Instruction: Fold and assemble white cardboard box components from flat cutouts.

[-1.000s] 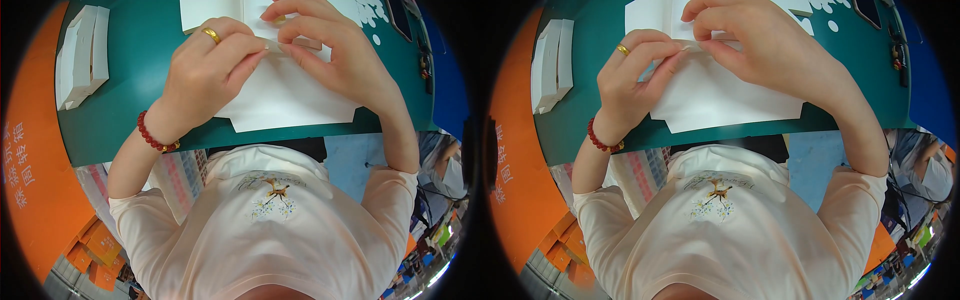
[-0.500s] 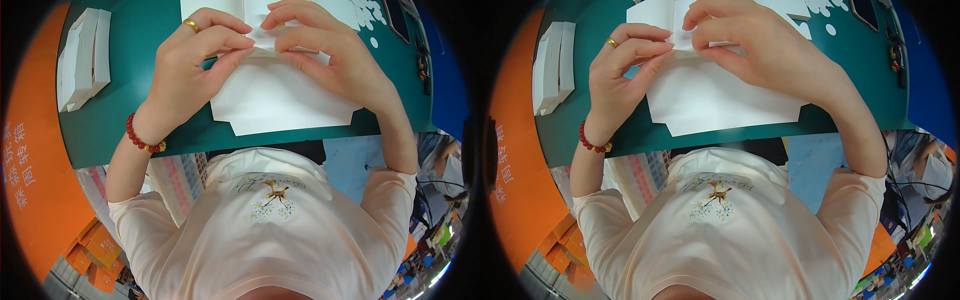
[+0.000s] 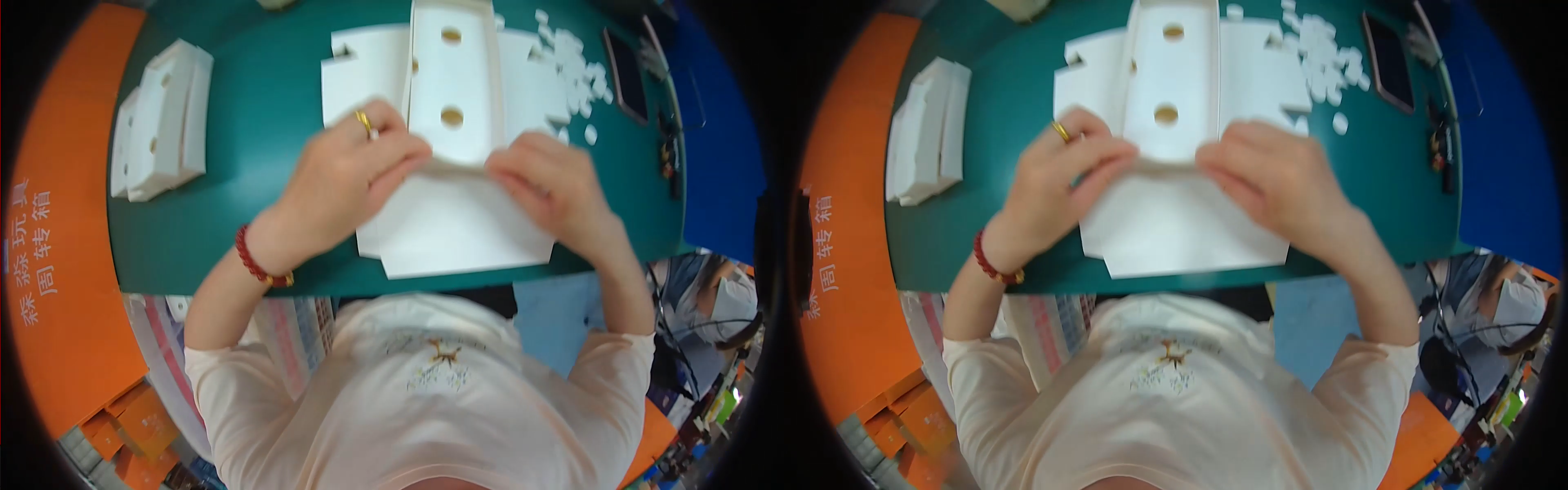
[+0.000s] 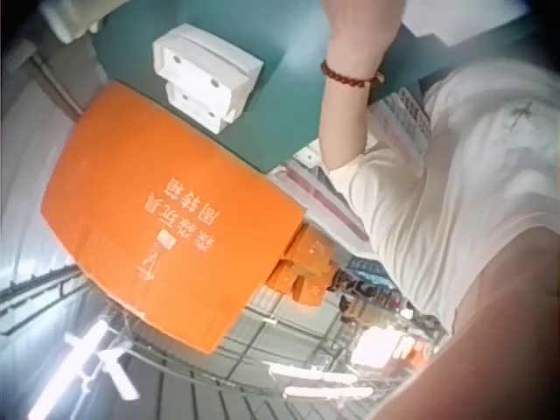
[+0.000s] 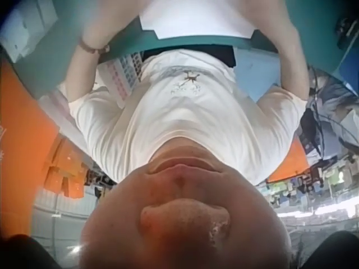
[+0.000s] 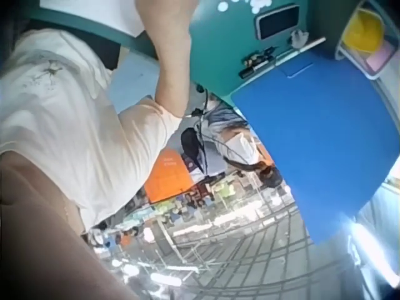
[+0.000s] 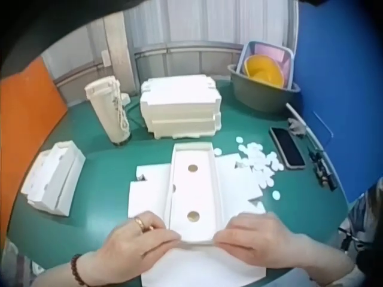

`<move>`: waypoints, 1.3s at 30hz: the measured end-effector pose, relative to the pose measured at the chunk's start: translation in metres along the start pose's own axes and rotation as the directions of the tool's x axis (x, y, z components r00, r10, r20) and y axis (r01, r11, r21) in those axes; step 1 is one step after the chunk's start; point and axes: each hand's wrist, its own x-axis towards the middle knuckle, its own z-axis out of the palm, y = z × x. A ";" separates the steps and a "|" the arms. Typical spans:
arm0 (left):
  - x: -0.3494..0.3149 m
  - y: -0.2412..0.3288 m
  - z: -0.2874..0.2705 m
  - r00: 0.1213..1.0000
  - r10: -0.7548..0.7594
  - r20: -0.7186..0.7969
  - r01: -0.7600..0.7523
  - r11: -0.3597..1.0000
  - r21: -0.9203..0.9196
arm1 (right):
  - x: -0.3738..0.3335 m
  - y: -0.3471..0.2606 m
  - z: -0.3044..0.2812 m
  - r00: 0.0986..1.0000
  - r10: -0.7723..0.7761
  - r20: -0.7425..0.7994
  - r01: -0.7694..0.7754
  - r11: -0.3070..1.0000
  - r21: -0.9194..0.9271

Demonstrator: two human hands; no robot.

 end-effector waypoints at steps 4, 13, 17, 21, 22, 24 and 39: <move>-0.009 0.013 -0.005 0.993 0.010 0.116 -0.010 1.000 0.001 | -0.002 0.001 -0.004 0.993 -0.058 0.103 0.057 0.998 0.012; -0.020 0.047 -0.019 0.963 -0.231 0.142 0.256 0.946 -0.200 | -0.008 -0.028 -0.021 0.938 0.211 0.274 -0.280 0.928 0.245; 0.006 0.018 -0.012 0.800 -0.596 0.062 0.592 0.770 -0.239 | 0.012 -0.018 -0.002 0.818 0.556 0.149 -0.574 0.765 0.294; 0.001 0.018 0.004 0.857 -0.508 0.089 0.515 0.853 -0.082 | 0.014 -0.016 0.019 0.868 0.475 0.144 -0.492 0.791 0.364; 0.001 0.020 0.002 0.848 -0.525 0.070 0.529 0.846 -0.061 | 0.012 -0.016 0.020 0.881 0.449 0.153 -0.471 0.796 0.380; 0.005 0.022 -0.004 0.831 -0.540 0.137 0.531 0.842 0.095 | 0.007 -0.017 0.018 0.815 0.548 0.192 -0.563 0.667 0.487; -0.039 0.043 0.005 0.972 -0.112 -0.209 0.207 0.829 0.519 | -0.002 -0.014 0.018 0.816 0.577 0.041 -0.489 0.650 0.582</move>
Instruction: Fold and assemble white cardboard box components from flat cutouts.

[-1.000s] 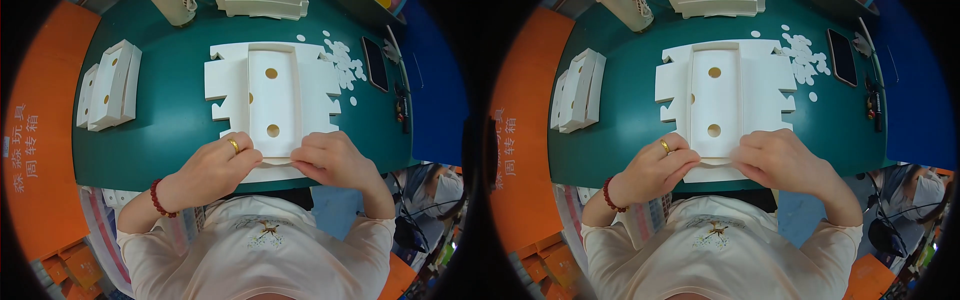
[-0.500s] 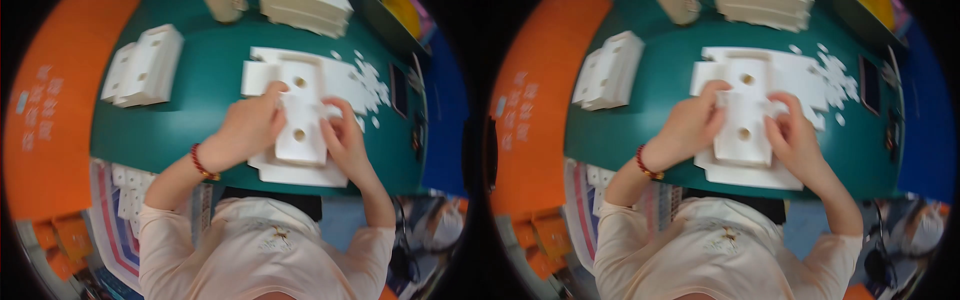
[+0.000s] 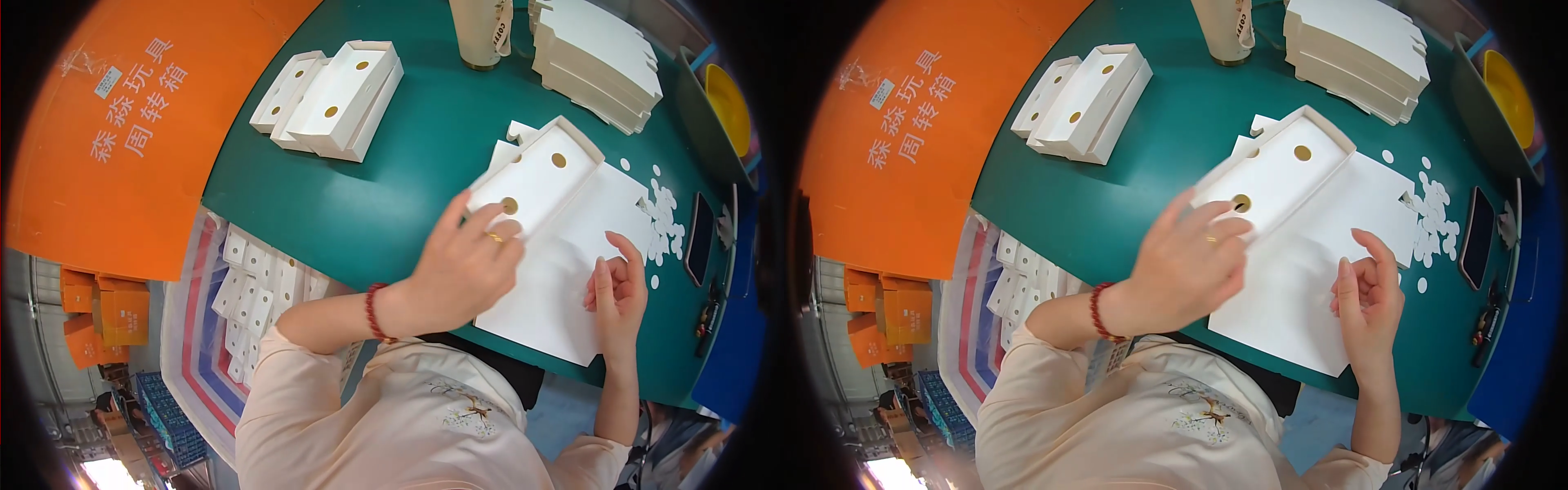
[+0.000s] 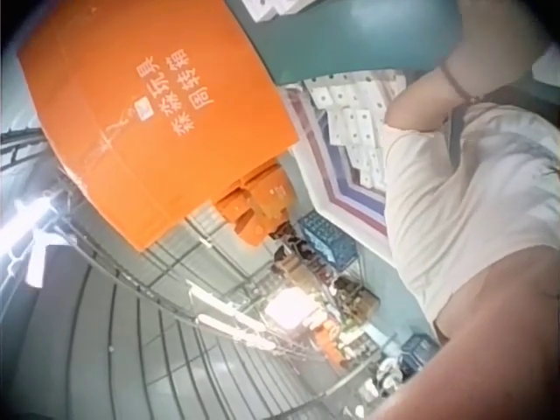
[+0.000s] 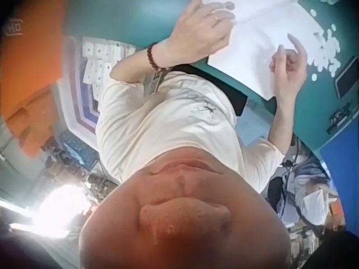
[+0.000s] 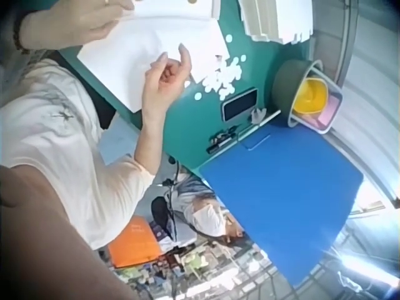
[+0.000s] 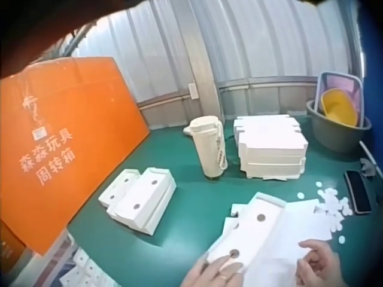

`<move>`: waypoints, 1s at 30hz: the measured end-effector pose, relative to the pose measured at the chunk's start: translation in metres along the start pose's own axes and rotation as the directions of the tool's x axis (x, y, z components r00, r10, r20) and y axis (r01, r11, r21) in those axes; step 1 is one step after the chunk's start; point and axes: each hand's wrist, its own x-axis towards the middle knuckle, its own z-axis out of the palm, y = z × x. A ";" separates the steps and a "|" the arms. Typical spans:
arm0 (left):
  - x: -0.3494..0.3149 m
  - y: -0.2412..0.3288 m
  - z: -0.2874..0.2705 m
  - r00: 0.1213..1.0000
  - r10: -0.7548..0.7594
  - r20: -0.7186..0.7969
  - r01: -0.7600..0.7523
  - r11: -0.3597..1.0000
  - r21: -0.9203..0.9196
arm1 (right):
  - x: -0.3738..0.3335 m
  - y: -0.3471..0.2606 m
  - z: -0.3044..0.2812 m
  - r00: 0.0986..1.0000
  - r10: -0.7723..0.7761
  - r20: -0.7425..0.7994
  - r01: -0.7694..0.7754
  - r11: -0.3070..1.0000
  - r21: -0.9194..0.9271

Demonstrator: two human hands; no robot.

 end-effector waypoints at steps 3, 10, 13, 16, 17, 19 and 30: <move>-0.009 -0.026 -0.037 0.995 -0.015 -0.098 0.014 1.000 -0.013 | 0.003 0.003 0.003 0.998 -0.063 0.027 0.065 0.997 -0.052; -0.014 -0.153 -0.120 0.828 -0.150 -0.541 0.373 0.867 0.330 | 0.001 0.003 0.006 0.996 -0.080 0.047 0.085 0.990 -0.113; -0.040 -0.214 -0.124 0.794 -0.422 -0.437 0.509 0.855 0.098 | 0.000 0.005 0.007 0.989 -0.111 0.093 0.122 0.984 -0.126; -0.052 -0.241 -0.121 0.924 -0.309 -0.227 0.365 0.891 0.271 | -0.003 0.008 0.003 0.988 -0.119 0.098 0.132 0.981 -0.144; -0.055 -0.245 -0.118 0.927 -0.307 -0.216 0.357 0.897 0.260 | -0.002 0.008 0.002 0.991 -0.106 0.086 0.119 0.982 -0.150; -0.052 -0.237 -0.107 0.893 -0.416 -0.173 0.416 0.909 -0.037 | -0.003 0.005 -0.001 0.981 -0.163 0.104 0.180 0.966 -0.183; -0.006 -0.027 -0.033 0.962 0.201 0.187 -0.141 0.947 -0.290 | -0.016 -0.016 -0.025 0.843 -0.223 0.490 0.494 0.681 -0.540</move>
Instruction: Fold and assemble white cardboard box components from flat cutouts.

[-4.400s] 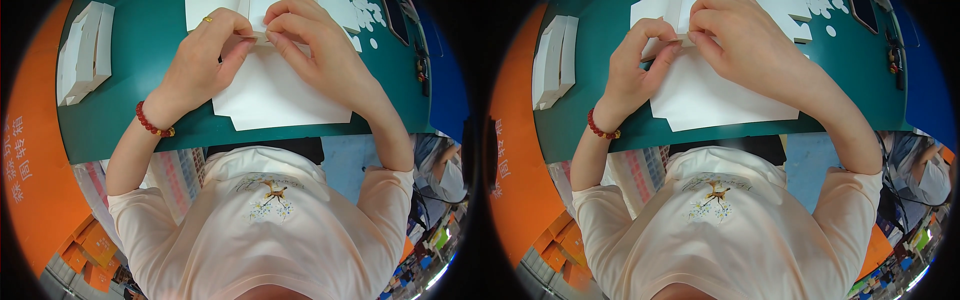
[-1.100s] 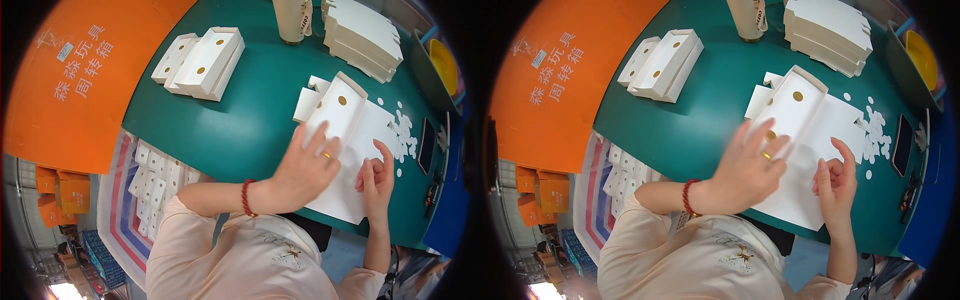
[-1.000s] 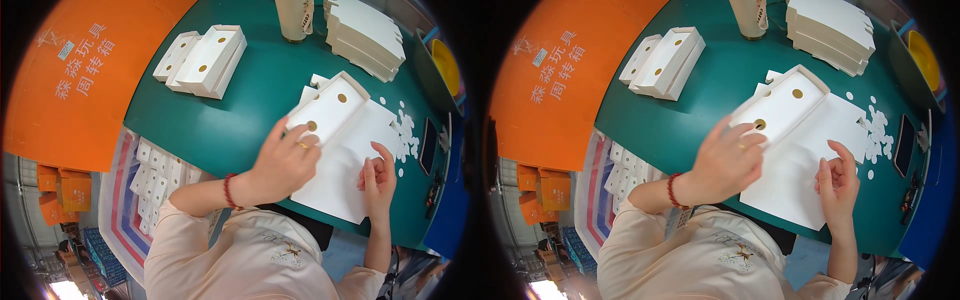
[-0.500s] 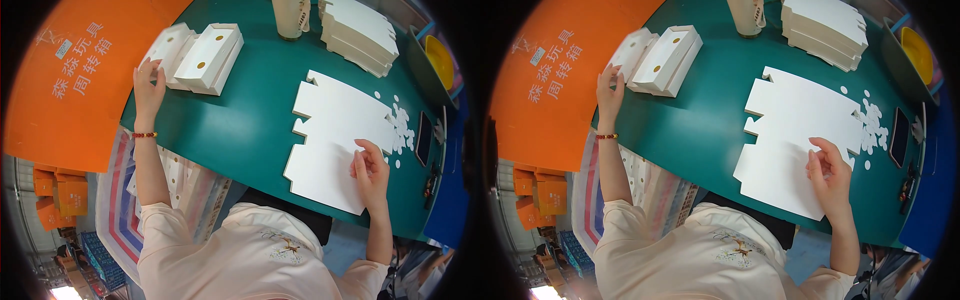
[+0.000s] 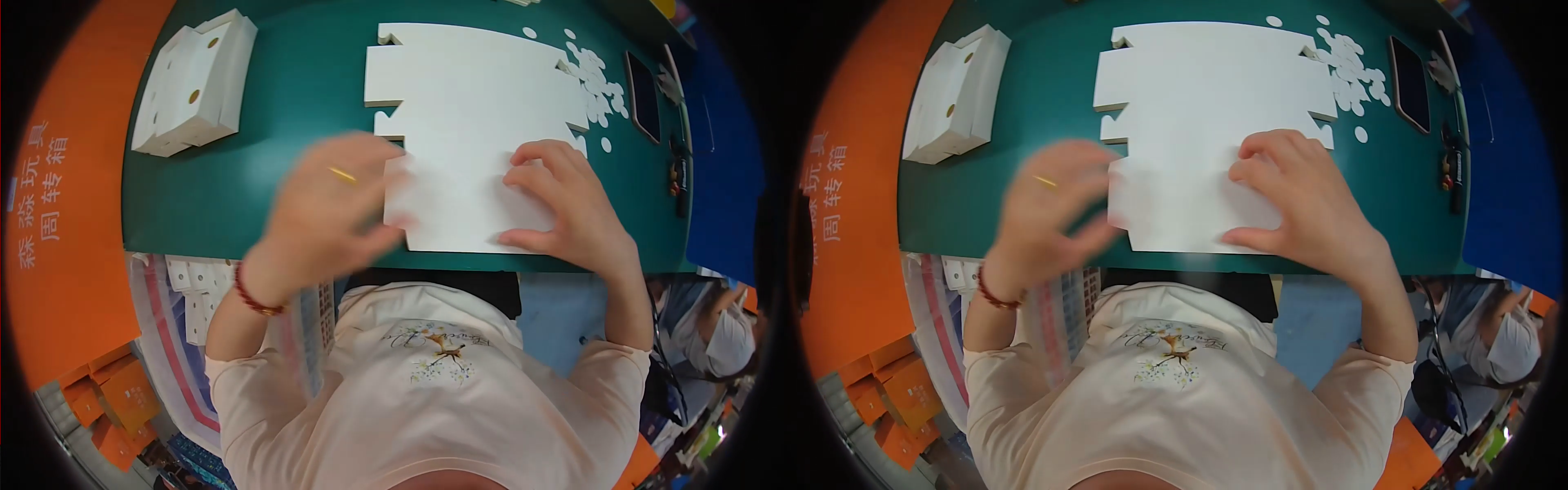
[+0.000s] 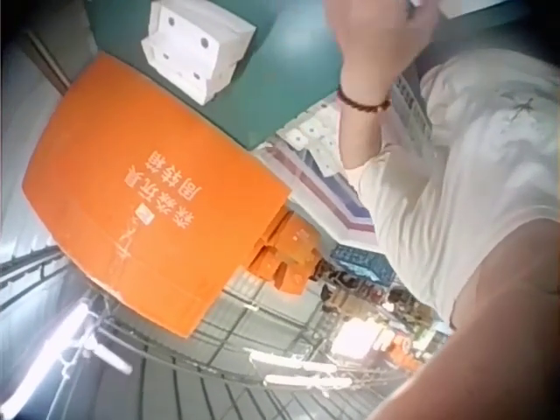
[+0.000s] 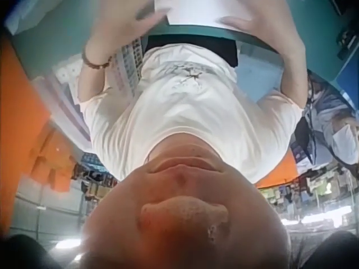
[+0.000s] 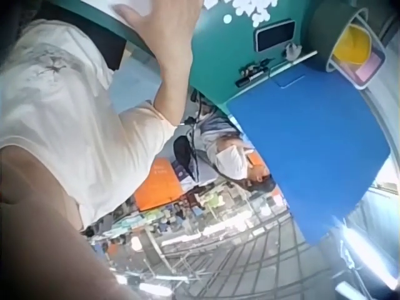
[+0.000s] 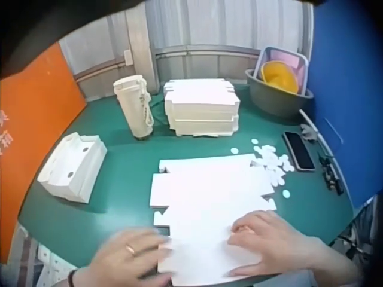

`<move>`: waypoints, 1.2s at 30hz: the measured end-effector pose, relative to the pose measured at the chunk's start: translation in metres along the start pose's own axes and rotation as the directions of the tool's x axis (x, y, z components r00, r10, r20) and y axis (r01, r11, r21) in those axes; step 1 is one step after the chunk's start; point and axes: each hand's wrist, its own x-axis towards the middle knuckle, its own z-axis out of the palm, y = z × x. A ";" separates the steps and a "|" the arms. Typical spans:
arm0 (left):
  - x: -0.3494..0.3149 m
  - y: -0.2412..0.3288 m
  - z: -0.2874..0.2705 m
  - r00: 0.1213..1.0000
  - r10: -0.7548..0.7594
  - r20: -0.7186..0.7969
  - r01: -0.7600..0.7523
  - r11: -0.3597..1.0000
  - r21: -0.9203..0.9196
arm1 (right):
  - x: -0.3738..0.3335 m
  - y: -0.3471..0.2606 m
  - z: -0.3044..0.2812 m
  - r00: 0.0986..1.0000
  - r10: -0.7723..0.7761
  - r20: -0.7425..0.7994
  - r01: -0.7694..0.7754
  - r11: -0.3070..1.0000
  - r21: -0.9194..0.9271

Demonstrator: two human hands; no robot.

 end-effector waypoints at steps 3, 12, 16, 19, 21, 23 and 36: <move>0.006 0.023 0.032 0.983 0.131 0.128 -0.104 0.974 -0.202 | -0.013 -0.010 0.002 0.999 -0.043 0.000 0.043 0.991 -0.127; 0.024 0.020 0.040 0.974 0.143 0.177 -0.114 0.980 -0.164 | -0.030 -0.009 0.019 0.991 -0.096 -0.091 0.066 0.956 -0.287; 0.027 0.021 0.039 0.975 0.127 0.184 -0.095 0.981 -0.171 | -0.031 -0.007 0.013 0.993 -0.089 -0.074 0.069 0.968 -0.241; 0.025 0.018 0.038 0.979 0.120 0.167 -0.085 0.975 -0.206 | -0.029 -0.005 0.009 0.993 -0.097 -0.074 0.079 0.973 -0.218; 0.025 0.018 0.036 0.977 0.110 0.184 -0.069 0.975 -0.212 | -0.028 -0.005 0.007 0.998 -0.060 -0.036 0.054 0.987 -0.150; 0.025 0.018 0.034 0.975 0.098 0.200 -0.053 0.974 -0.219 | -0.027 -0.005 0.005 0.998 -0.059 -0.027 0.055 0.989 -0.139; 0.036 0.012 0.025 0.957 0.033 0.289 0.061 0.949 -0.309 | -0.025 0.000 -0.003 0.999 0.005 -0.032 -0.004 0.999 0.045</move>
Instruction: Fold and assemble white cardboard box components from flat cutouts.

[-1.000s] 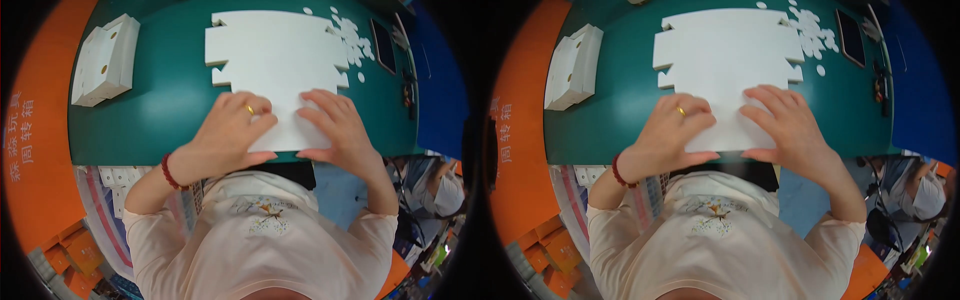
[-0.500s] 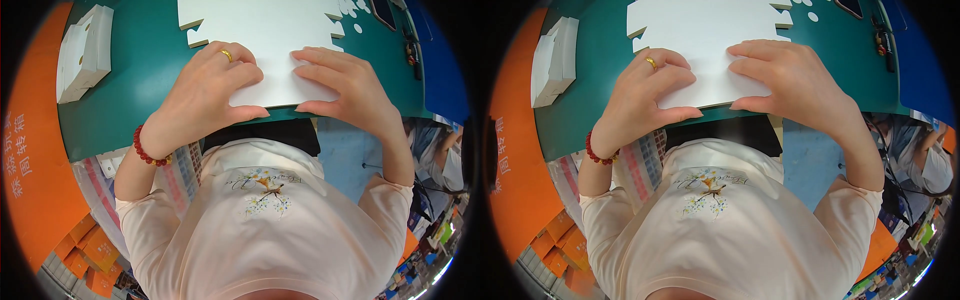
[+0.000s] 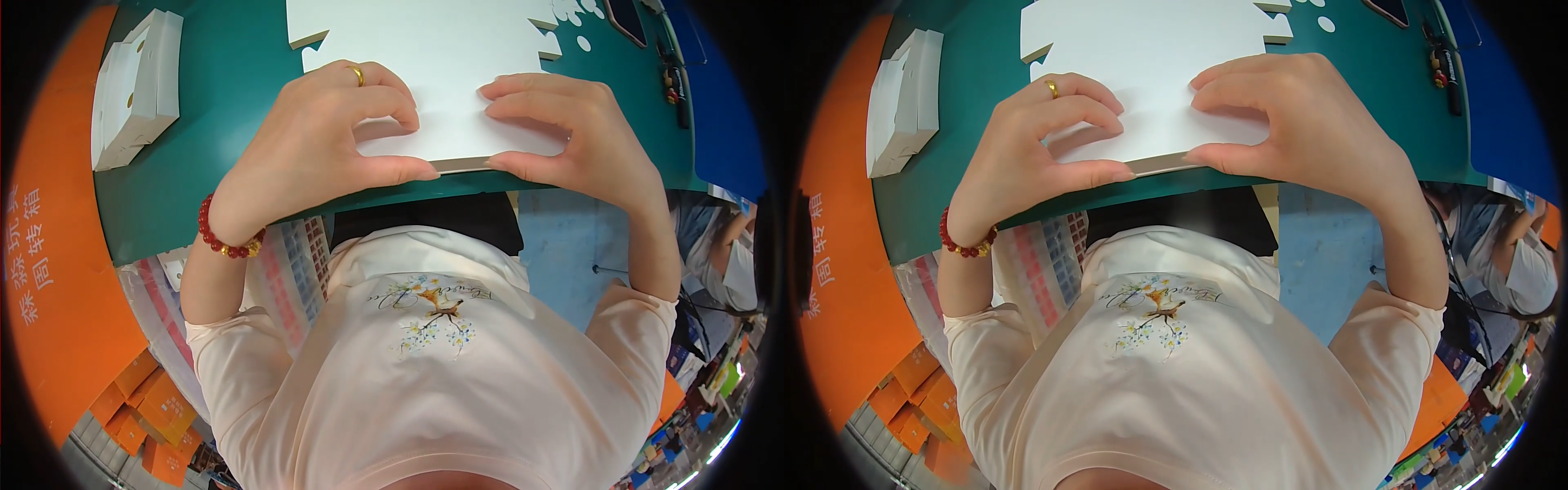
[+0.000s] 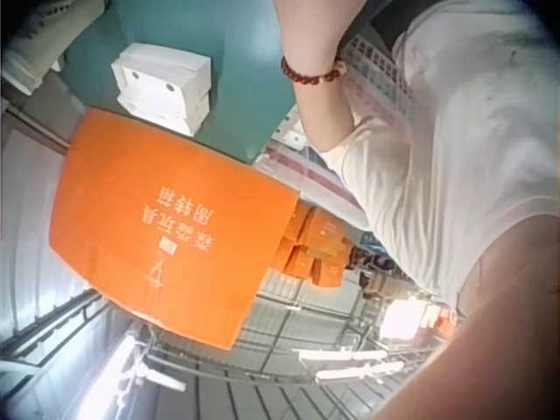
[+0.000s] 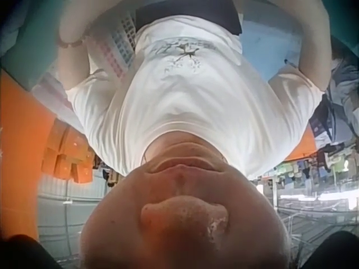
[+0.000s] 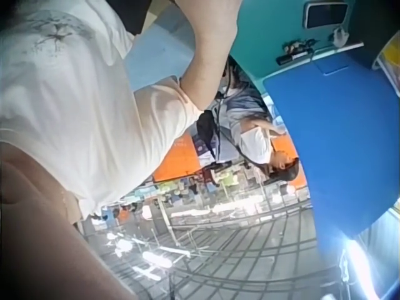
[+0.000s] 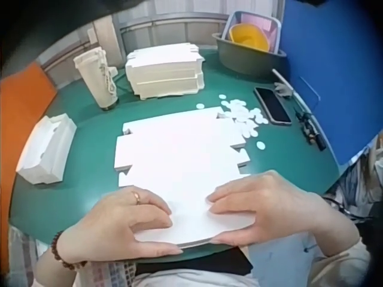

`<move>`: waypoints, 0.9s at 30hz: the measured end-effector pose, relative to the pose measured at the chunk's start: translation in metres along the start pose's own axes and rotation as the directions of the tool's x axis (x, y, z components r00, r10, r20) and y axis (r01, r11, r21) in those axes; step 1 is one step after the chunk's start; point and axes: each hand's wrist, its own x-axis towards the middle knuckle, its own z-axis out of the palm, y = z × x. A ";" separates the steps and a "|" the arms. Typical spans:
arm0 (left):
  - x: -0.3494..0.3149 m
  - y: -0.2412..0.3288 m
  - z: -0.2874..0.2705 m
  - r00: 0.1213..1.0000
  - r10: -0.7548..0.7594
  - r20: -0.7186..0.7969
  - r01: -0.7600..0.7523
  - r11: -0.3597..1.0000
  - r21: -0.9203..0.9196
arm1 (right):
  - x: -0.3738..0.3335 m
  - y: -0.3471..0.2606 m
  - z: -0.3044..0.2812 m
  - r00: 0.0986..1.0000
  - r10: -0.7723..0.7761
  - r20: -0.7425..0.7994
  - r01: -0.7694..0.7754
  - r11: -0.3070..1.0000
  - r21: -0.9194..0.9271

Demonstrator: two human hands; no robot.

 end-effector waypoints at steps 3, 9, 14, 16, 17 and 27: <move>0.003 0.001 -0.004 0.998 -0.038 0.049 0.039 0.999 -0.024 | 0.002 -0.001 -0.002 1.000 -0.017 0.001 0.017 1.000 -0.002; 0.003 0.003 -0.005 0.998 -0.030 0.052 0.032 0.999 -0.024 | 0.000 -0.002 -0.003 1.000 -0.020 -0.004 0.020 1.000 -0.005; -0.010 0.006 0.003 0.996 0.085 0.030 -0.087 0.994 0.066 | -0.004 -0.001 -0.002 0.992 -0.126 -0.001 0.126 0.990 -0.069; -0.022 0.015 0.022 0.949 0.301 -0.094 -0.231 0.866 0.444 | -0.010 -0.002 0.005 0.976 -0.215 -0.007 0.213 0.967 -0.137; -0.025 0.011 0.032 0.949 0.300 -0.096 -0.228 0.866 0.445 | -0.016 -0.004 0.012 0.970 -0.242 -0.039 0.227 0.948 -0.223; -0.038 0.007 0.054 0.904 0.342 -0.257 -0.161 0.829 0.536 | -0.034 -0.001 0.025 0.978 -0.138 -0.155 0.113 0.981 -0.158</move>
